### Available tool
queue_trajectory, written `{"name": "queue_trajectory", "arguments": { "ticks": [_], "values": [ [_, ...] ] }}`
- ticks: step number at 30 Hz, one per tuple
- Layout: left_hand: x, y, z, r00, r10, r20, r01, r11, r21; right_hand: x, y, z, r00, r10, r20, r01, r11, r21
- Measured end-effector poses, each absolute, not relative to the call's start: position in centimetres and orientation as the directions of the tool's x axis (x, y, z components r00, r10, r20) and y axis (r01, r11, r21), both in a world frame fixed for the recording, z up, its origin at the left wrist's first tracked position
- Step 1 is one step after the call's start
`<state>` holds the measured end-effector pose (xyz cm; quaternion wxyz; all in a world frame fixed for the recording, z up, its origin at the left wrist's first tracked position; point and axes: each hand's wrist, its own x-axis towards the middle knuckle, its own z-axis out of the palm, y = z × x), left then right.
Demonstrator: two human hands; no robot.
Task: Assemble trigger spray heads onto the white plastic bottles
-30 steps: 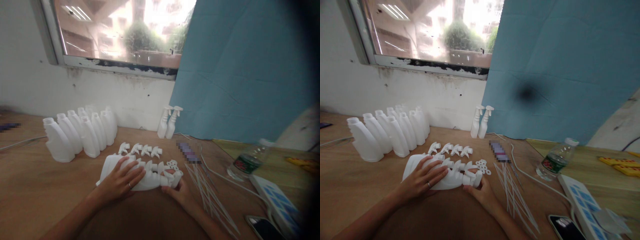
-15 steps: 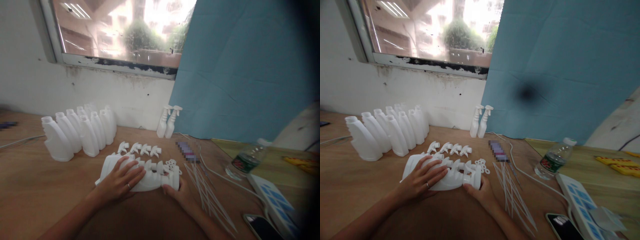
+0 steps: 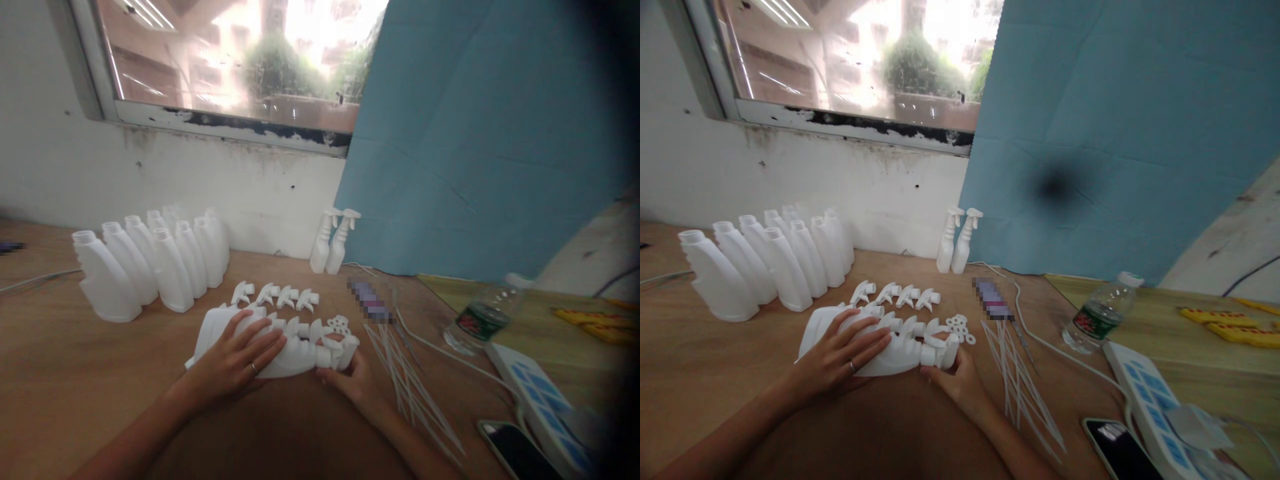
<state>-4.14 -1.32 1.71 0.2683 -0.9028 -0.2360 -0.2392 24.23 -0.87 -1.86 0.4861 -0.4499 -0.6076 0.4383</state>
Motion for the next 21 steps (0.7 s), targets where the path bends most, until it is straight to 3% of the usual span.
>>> {"name": "queue_trajectory", "arguments": {
  "ticks": [11,18,21],
  "values": [
    [-4.1,-1.4,1.7,0.771,0.28,0.572,0.54,-0.763,-0.354,24.1,-1.3,-0.8,-0.05,0.984,0.173,0.284,0.18,-0.942],
    [-4.1,-1.4,1.8,0.764,0.289,0.577,0.553,-0.754,-0.354,24.4,-1.0,-1.4,-0.167,0.966,0.197,0.121,0.219,-0.968],
    [-4.1,-1.4,1.9,0.772,0.286,0.568,0.546,-0.757,-0.36,24.3,-1.1,-0.9,-0.163,0.97,0.18,0.128,0.202,-0.971]
  ]
}}
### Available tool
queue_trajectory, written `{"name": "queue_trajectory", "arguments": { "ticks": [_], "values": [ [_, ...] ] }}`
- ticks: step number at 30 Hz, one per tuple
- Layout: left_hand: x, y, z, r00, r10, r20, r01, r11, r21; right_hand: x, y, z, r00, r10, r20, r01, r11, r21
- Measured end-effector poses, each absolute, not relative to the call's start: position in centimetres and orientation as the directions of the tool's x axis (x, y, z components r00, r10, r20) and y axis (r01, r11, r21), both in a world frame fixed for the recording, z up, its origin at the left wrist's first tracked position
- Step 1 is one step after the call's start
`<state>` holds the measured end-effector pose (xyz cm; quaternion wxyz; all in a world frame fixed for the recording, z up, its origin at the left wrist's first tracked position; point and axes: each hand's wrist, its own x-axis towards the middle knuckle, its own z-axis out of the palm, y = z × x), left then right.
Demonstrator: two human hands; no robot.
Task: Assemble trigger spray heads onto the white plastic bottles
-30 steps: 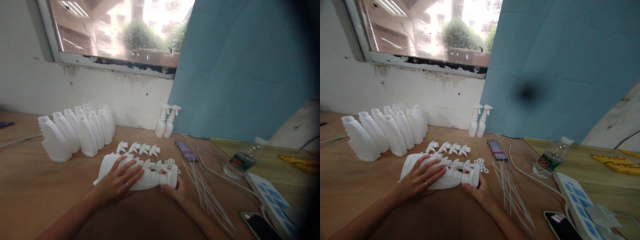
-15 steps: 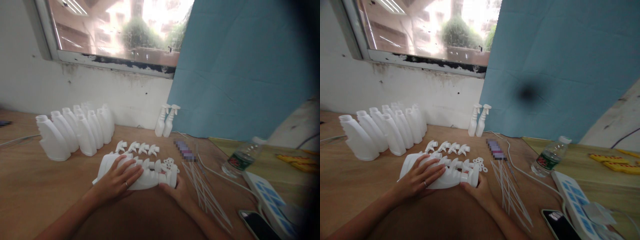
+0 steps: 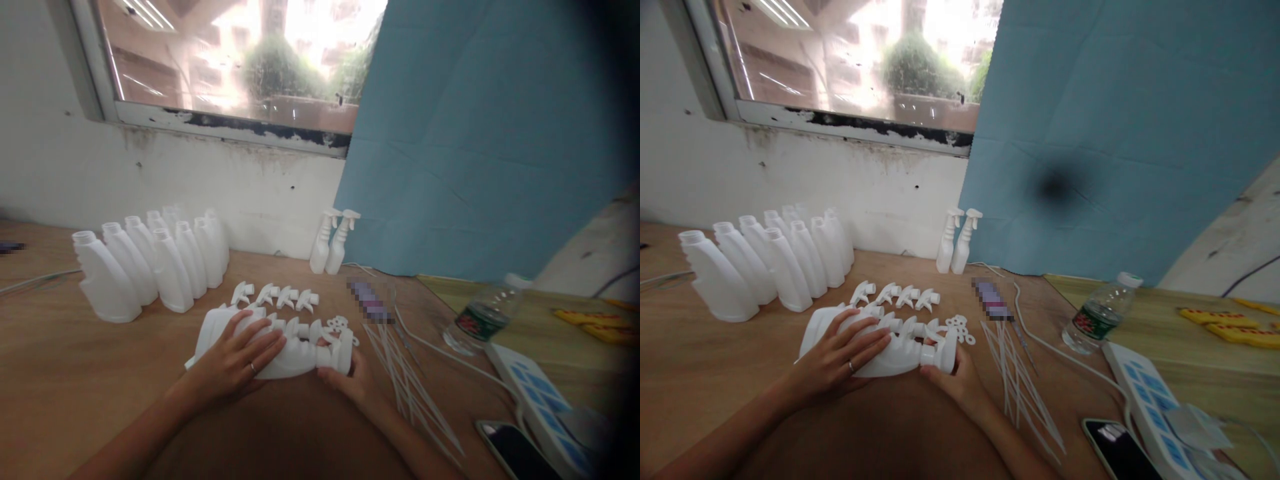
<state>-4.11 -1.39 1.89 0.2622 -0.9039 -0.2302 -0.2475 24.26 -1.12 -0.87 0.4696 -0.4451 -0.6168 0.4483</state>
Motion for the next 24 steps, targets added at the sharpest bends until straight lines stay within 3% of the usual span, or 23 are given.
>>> {"name": "queue_trajectory", "arguments": {
  "ticks": [14,24],
  "values": [
    [-4.1,-1.4,1.7,0.785,0.301,0.542,0.527,-0.783,-0.329,24.2,-1.4,-1.1,-0.093,0.991,0.097,0.178,0.113,-0.977],
    [-3.9,-1.7,1.9,0.779,0.302,0.549,0.52,-0.801,-0.297,24.2,-1.4,0.2,-0.073,0.979,0.188,0.177,0.199,-0.964]
  ]
}}
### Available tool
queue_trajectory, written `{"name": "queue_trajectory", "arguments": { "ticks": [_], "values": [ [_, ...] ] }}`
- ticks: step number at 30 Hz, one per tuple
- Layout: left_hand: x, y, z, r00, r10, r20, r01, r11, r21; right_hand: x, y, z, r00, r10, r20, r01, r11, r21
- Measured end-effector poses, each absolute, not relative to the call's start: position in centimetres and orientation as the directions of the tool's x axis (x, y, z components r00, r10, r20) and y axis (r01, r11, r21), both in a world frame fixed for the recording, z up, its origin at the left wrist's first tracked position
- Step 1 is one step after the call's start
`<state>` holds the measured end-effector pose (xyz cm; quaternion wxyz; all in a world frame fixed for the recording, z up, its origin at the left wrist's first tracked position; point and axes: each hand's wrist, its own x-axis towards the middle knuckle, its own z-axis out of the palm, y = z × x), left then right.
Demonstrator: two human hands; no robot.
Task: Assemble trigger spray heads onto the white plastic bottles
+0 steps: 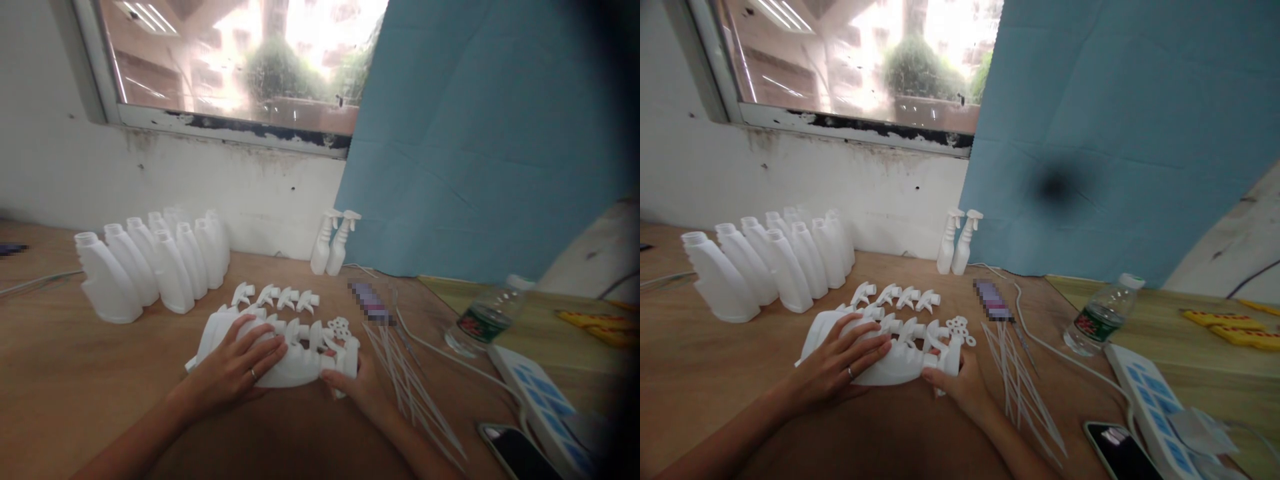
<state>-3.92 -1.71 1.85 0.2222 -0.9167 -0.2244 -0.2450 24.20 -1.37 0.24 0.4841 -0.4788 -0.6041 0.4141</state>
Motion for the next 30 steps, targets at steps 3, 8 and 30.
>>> {"name": "queue_trajectory", "arguments": {
  "ticks": [3,8,30],
  "values": [
    [-3.8,-1.8,1.9,0.773,0.295,0.562,0.52,-0.801,-0.295,24.2,-1.5,0.3,-0.081,0.976,0.202,0.166,0.213,-0.963],
    [-3.8,-1.8,1.9,0.77,0.286,0.57,0.516,-0.805,-0.293,24.2,-1.7,0.3,-0.068,0.982,0.178,0.16,0.187,-0.969],
    [3.1,-2.4,5.8,0.711,0.627,0.317,0.696,-0.693,-0.188,22.3,-2.4,-1.6,-0.142,0.989,0.035,-0.16,0.012,-0.987]
  ]
}}
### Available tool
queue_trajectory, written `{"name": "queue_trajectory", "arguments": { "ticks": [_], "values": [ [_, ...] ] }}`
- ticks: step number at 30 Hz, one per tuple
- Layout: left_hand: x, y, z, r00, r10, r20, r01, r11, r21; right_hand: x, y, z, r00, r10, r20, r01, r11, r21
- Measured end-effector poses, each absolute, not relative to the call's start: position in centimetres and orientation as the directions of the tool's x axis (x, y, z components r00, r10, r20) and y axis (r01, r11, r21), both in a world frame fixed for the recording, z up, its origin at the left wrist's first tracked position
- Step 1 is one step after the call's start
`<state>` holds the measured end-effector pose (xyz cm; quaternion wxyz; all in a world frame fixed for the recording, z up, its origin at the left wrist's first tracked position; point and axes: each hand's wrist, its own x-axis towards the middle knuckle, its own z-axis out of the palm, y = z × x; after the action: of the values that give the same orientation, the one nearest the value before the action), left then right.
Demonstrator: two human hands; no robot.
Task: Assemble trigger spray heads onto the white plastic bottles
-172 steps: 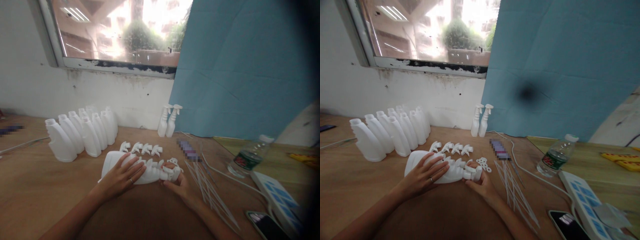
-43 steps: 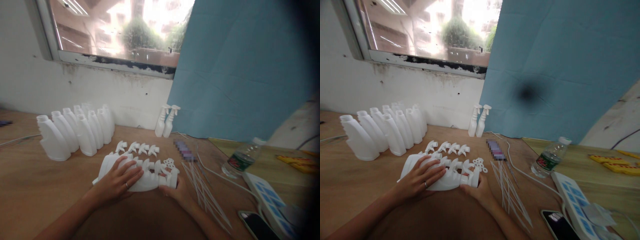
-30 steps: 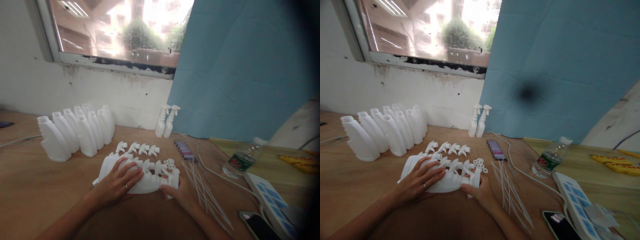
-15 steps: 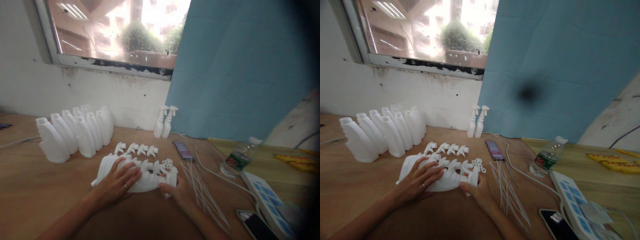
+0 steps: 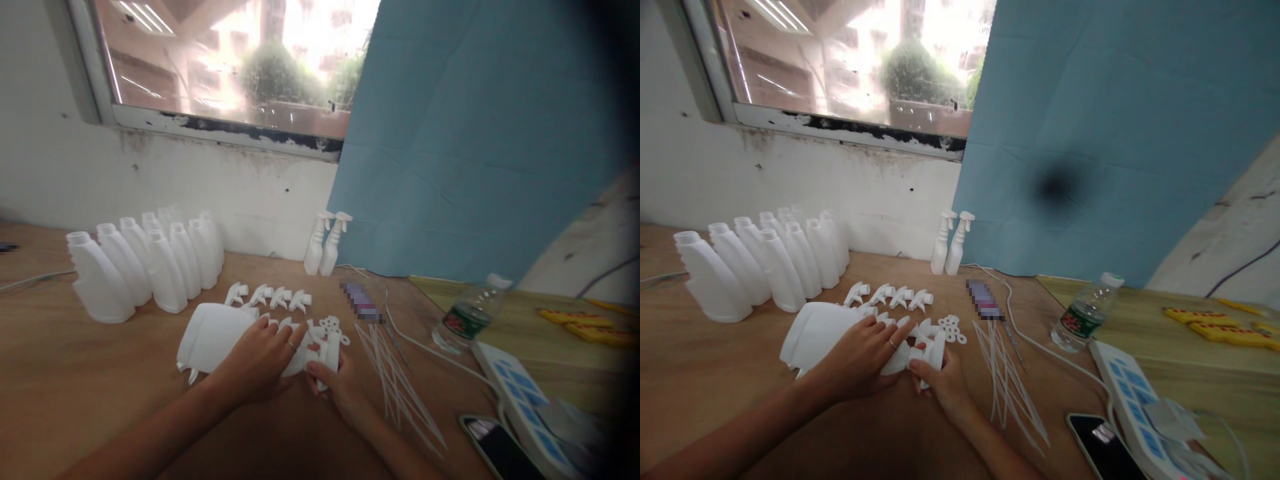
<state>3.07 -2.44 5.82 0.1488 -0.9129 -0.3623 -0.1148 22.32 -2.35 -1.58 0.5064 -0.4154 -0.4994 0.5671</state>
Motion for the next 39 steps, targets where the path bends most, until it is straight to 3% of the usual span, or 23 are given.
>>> {"name": "queue_trajectory", "arguments": {
  "ticks": [6,16,21,25,29,35,37,39],
  "values": [
    [3.2,-2.6,5.2,0.674,0.653,0.346,0.723,-0.68,-0.123,22.5,-2.4,-1.0,-0.14,0.988,0.06,-0.106,0.045,-0.993],
    [2.3,-2.6,4.5,0.736,0.599,0.314,0.666,-0.724,-0.179,22.3,-2.6,-1.4,-0.099,0.994,0.039,-0.025,0.037,-0.999],
    [2.3,-2.4,4.5,0.739,0.553,0.385,0.648,-0.74,-0.18,22.2,-2.7,-1.4,-0.062,0.996,0.057,-0.024,0.055,-0.998],
    [1.5,-1.9,5.7,0.677,0.518,0.523,0.665,-0.735,-0.132,23.2,-1.8,-1.2,-0.01,0.987,0.162,-0.096,0.161,-0.982],
    [-0.2,-0.8,7.8,0.572,0.575,0.586,0.736,-0.675,-0.056,25.5,-0.2,0.2,0.019,0.957,0.289,-0.236,0.285,-0.929],
    [-1.5,3.1,8.8,0.506,0.584,0.634,0.729,-0.683,0.047,27.4,0.9,2.2,0.029,0.939,0.343,-0.3,0.336,-0.893],
    [-1.4,5.8,8.5,0.37,0.625,0.688,0.744,-0.642,0.183,27.5,1.0,2.1,0.054,0.931,0.361,-0.247,0.362,-0.899],
    [-1.0,9.0,8.0,0.17,0.725,0.668,0.739,-0.542,0.401,27.6,1.2,1.5,0.102,0.917,0.385,-0.133,0.396,-0.909]
  ]
}}
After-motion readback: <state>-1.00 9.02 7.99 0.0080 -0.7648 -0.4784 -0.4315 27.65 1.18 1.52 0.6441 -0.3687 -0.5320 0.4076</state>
